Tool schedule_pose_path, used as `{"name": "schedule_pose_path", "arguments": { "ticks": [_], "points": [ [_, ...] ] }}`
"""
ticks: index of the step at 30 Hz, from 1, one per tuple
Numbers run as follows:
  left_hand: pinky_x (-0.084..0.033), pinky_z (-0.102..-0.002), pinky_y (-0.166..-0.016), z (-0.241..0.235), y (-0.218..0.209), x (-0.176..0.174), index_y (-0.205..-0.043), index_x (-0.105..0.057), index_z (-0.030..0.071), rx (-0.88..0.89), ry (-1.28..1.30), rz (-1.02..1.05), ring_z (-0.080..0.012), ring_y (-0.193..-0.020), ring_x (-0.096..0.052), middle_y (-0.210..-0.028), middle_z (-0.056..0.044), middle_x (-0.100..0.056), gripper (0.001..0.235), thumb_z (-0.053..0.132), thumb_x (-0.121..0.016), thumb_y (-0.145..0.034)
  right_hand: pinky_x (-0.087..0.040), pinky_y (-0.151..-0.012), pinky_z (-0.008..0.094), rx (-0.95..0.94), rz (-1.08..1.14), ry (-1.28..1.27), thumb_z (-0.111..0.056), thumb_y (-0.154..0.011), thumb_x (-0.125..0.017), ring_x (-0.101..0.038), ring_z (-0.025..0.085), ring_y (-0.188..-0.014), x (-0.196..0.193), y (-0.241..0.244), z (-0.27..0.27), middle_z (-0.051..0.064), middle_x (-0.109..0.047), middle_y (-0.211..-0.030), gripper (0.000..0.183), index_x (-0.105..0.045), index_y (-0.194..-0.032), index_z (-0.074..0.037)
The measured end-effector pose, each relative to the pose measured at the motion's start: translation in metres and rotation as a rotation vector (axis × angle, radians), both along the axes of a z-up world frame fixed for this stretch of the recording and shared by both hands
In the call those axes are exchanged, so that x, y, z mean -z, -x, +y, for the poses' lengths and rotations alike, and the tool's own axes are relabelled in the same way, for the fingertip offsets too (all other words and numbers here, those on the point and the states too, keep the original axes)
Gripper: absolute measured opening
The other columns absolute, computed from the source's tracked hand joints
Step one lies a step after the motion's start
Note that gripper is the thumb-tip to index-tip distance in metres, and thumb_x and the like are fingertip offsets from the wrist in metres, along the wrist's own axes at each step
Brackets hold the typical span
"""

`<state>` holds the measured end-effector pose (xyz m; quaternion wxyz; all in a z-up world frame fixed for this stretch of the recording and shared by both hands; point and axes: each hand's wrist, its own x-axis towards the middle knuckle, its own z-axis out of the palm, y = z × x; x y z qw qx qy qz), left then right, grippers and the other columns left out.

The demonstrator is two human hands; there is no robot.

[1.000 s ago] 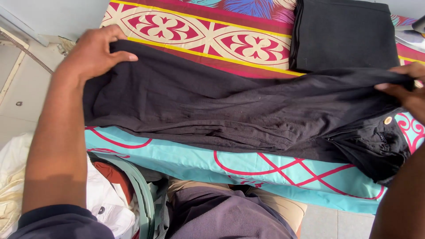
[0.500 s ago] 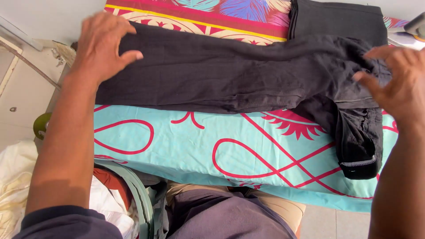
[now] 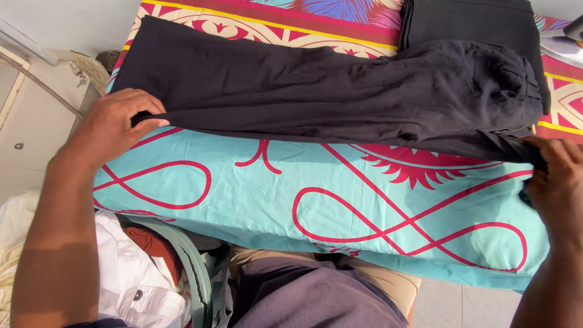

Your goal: Folding multiple pairs of black pants on an ironing board.

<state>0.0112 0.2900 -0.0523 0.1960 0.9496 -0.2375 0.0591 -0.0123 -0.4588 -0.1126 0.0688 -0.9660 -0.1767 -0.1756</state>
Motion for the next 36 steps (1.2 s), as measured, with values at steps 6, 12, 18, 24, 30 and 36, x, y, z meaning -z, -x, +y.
{"name": "schedule_pose_path", "arguments": {
  "ticks": [6,12,18,24,30,36],
  "points": [
    [-0.046,-0.031,-0.088,-0.010,0.020,-0.047,-0.084,-0.086,0.009,-0.463,-0.045,0.570,-0.0135,-0.101,-0.067,-0.113,0.004,-0.080,0.010,0.019,-0.084,-0.084,-0.044,-0.112,0.041,0.006,0.322,-0.327,-0.016,-0.069,-0.086,-0.064,0.030,-0.122,-0.017,0.025,0.002,0.012,-0.070,-0.135,0.071,-0.070,-0.137,-0.005],
    [-0.036,-0.055,-0.110,0.008,-0.050,0.007,-0.136,-0.065,0.007,-0.167,-0.072,0.019,-0.0388,-0.136,-0.051,-0.152,-0.015,-0.058,0.041,0.035,-0.061,-0.107,-0.046,-0.113,0.058,-0.136,0.160,-0.196,-0.036,-0.086,-0.072,-0.060,0.038,-0.139,-0.062,-0.013,0.073,0.017,-0.063,-0.155,0.066,-0.065,-0.143,-0.002],
    [-0.016,-0.072,-0.111,-0.003,-0.133,0.034,-0.157,-0.044,0.018,-0.291,-0.340,0.281,-0.0444,-0.156,-0.004,-0.168,-0.010,-0.027,0.069,0.023,-0.070,-0.094,-0.024,-0.117,0.064,-0.178,-0.012,0.020,-0.011,-0.094,-0.075,-0.044,0.045,-0.149,-0.043,-0.156,0.080,0.017,-0.050,-0.165,0.063,-0.058,-0.155,-0.006],
    [-0.051,-0.044,-0.075,0.003,-0.142,0.019,-0.092,-0.062,0.009,-0.282,-0.289,0.151,-0.0300,-0.098,-0.059,-0.090,-0.010,-0.072,0.018,0.003,-0.078,-0.095,-0.040,-0.103,0.054,0.039,0.290,0.175,-0.035,-0.081,-0.088,-0.069,0.047,-0.107,-0.007,-0.231,0.046,0.020,-0.079,-0.108,0.056,-0.075,-0.132,-0.016],
    [-0.054,-0.051,-0.084,0.009,-0.147,0.033,-0.162,-0.049,0.030,-0.399,-0.424,0.315,-0.0374,-0.109,-0.065,-0.114,-0.008,-0.075,0.064,0.035,-0.070,-0.101,-0.050,-0.089,0.038,-0.151,-0.165,-0.120,-0.009,-0.097,-0.102,-0.068,0.030,-0.111,-0.019,-0.251,-0.007,0.013,-0.076,-0.122,0.037,-0.081,-0.127,-0.003],
    [-0.048,-0.060,-0.093,0.028,-0.165,0.071,-0.112,-0.077,0.010,-0.269,-0.398,-0.213,-0.0371,-0.141,-0.047,-0.148,-0.016,-0.060,0.035,0.031,-0.088,-0.086,-0.049,-0.080,0.046,0.043,0.247,0.052,-0.041,-0.086,-0.091,-0.068,0.037,-0.094,-0.059,-0.213,0.019,0.016,-0.075,-0.103,0.049,-0.076,-0.119,-0.008]
  ]
}}
